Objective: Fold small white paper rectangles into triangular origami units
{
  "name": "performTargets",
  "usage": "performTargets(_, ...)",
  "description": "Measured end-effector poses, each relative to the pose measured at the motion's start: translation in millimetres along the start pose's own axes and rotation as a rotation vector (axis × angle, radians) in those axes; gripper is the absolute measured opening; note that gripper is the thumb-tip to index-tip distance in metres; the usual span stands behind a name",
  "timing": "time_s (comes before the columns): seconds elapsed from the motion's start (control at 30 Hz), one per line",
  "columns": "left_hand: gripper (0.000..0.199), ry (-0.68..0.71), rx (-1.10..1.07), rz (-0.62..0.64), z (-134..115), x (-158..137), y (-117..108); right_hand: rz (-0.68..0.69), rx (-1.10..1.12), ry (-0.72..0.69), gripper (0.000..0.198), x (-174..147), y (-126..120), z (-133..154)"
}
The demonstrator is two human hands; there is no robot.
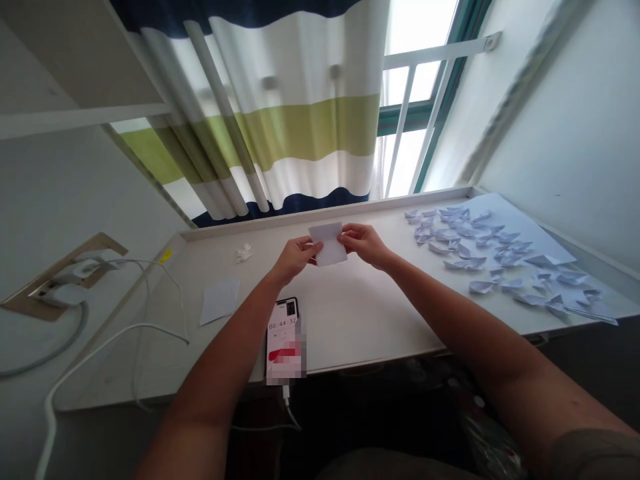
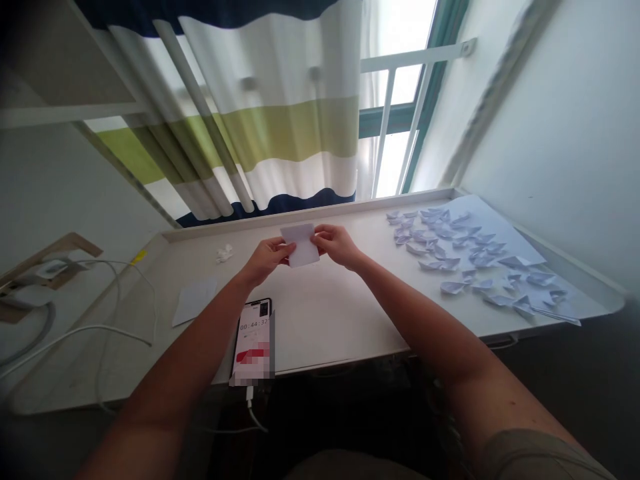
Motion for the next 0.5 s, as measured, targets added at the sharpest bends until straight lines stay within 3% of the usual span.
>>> performTargets(0.2,0.065,-0.012,-0.037,-0.009,19,-1,-16,-0.086,0.156,0.106,0.048,-2,-2,-28)
performTargets(0.5,0.049,0.013,0.035,-0.043,26,-12,-10,-0.146,0.019,0.071,0.061,-8,3,-38)
Point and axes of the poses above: each hand's wrist, its own x-axis towards the middle knuckle, its own y-axis out of the palm, z = x × y, the point moved 3 cm from there along x, towards the middle knuckle, and after that the axes turned 1 degree about -x, right-handed, at the moved point
